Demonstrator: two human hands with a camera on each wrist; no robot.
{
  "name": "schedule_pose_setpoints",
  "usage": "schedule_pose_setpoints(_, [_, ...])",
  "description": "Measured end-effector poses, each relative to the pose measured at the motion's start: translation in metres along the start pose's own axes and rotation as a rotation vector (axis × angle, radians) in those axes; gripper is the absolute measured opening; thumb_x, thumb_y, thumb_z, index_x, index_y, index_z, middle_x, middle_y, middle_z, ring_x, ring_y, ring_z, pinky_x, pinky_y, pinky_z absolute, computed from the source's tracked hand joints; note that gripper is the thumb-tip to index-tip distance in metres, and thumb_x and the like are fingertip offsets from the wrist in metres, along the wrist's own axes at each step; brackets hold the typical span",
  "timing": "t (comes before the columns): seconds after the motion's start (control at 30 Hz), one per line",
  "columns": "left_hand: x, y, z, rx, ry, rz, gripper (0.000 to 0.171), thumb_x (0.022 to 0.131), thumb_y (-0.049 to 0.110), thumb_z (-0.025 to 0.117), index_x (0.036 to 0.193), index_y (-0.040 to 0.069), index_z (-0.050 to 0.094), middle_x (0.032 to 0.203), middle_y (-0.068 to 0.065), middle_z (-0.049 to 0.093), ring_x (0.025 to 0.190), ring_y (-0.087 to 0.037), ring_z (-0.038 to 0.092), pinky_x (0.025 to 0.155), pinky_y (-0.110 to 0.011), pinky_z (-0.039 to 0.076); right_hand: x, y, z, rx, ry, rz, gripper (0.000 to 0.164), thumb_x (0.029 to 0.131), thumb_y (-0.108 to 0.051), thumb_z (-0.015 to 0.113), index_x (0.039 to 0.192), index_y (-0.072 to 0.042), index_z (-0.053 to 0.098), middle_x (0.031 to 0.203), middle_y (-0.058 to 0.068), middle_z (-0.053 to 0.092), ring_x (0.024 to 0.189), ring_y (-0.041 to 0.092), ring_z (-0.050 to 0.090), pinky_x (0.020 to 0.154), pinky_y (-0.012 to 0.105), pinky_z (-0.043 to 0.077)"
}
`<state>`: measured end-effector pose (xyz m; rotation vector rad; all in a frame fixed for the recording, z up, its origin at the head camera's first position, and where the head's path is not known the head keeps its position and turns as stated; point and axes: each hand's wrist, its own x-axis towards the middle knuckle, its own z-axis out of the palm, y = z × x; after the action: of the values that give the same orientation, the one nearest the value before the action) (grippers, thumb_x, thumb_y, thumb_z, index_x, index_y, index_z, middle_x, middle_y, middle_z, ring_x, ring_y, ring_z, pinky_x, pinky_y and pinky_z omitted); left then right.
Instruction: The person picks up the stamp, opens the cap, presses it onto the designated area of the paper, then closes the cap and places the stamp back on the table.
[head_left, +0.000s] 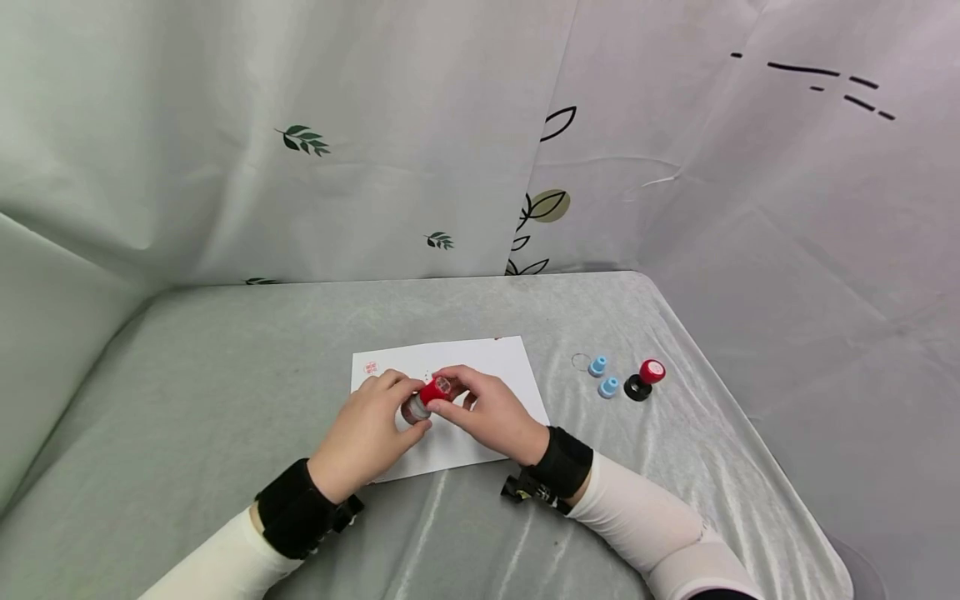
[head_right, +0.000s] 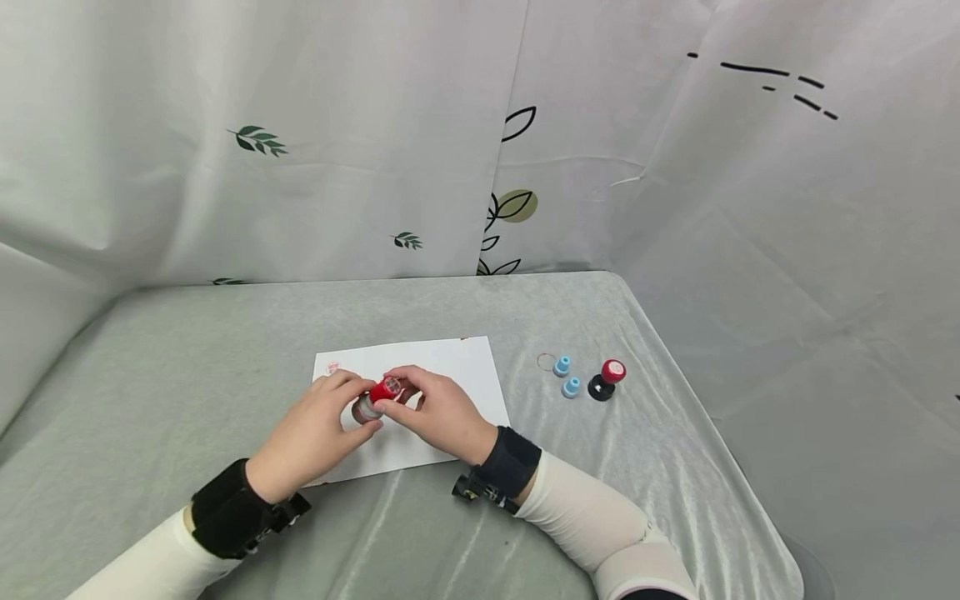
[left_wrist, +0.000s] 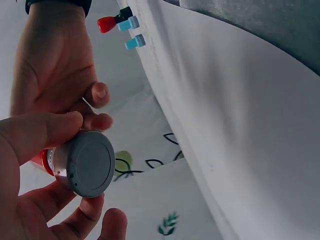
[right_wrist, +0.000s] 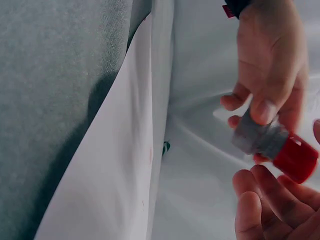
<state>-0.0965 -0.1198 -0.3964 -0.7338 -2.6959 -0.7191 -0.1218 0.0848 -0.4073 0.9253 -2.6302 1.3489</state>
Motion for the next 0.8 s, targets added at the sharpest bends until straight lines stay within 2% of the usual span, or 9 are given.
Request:
schedule_pose_setpoints(0.17, [0.002, -0.024, -0.003, -0.043, -0.019, -0.099, 0.035, 0.074, 0.015, 0.077, 0.107, 0.006, 0.067, 0.099, -0.005, 0.061, 0.085, -0.025, 0.050, 0.075, -0.041, 0.045, 0.001, 0.001, -0.004, 0.000, 0.009, 0.020, 0.035, 0.095, -0.026, 0.062, 0.125, -0.007, 0.057, 0.102, -0.003, 0.069, 0.089, 0.000, 0.057, 0.070, 0.028, 0.052])
schedule_pose_setpoints(0.2, [0.001, -0.029, -0.004, -0.052, -0.021, -0.123, 0.035, 0.073, 0.013, 0.076, 0.106, 0.006, 0.067, 0.099, -0.006, 0.061, 0.085, -0.026, 0.050, 0.071, -0.040, 0.043, 0.002, 0.001, -0.005, -0.003, 0.013, 0.018, 0.035, 0.096, -0.026, 0.061, 0.125, -0.007, 0.057, 0.101, -0.003, 0.069, 0.089, 0.000, 0.057, 0.071, 0.028, 0.052])
schedule_pose_setpoints(0.37, [-0.006, -0.054, -0.011, -0.087, -0.045, -0.227, 0.030, 0.073, 0.008, 0.072, 0.102, 0.006, 0.064, 0.095, -0.009, 0.062, 0.085, -0.029, 0.053, 0.073, -0.045, 0.045, 0.004, 0.005, -0.012, -0.040, 0.014, 0.005, 0.035, 0.097, -0.028, 0.059, 0.125, -0.007, 0.057, 0.104, -0.003, 0.068, 0.092, 0.001, 0.057, 0.073, 0.033, 0.052])
schedule_pose_setpoints(0.57, [-0.016, -0.081, -0.024, -0.046, -0.087, -0.300, 0.023, 0.078, 0.010, 0.074, 0.096, 0.007, 0.061, 0.086, -0.008, 0.062, 0.074, -0.024, 0.052, 0.064, -0.039, 0.044, 0.007, 0.013, -0.023, -0.209, -0.011, 0.038, 0.045, 0.095, -0.038, 0.060, 0.130, -0.010, 0.057, 0.122, 0.002, 0.061, 0.105, 0.009, 0.053, 0.086, 0.038, 0.050])
schedule_pose_setpoints(0.67, [-0.022, -0.092, -0.033, -0.016, -0.092, -0.326, 0.025, 0.078, 0.010, 0.075, 0.096, 0.006, 0.058, 0.082, -0.008, 0.061, 0.067, -0.022, 0.051, 0.058, -0.035, 0.042, 0.008, 0.017, -0.031, -0.312, -0.021, 0.069, 0.050, 0.094, -0.045, 0.058, 0.133, -0.014, 0.055, 0.129, 0.002, 0.058, 0.115, 0.010, 0.048, 0.096, 0.037, 0.045])
schedule_pose_setpoints(0.8, [-0.027, -0.103, -0.041, 0.019, -0.094, -0.348, 0.030, 0.079, 0.010, 0.074, 0.100, 0.002, 0.054, 0.079, -0.010, 0.060, 0.063, -0.021, 0.050, 0.054, -0.032, 0.040, 0.009, 0.021, -0.041, -0.412, -0.025, 0.100, 0.056, 0.093, -0.052, 0.056, 0.136, -0.016, 0.054, 0.132, 0.003, 0.055, 0.123, 0.014, 0.043, 0.102, 0.040, 0.040])
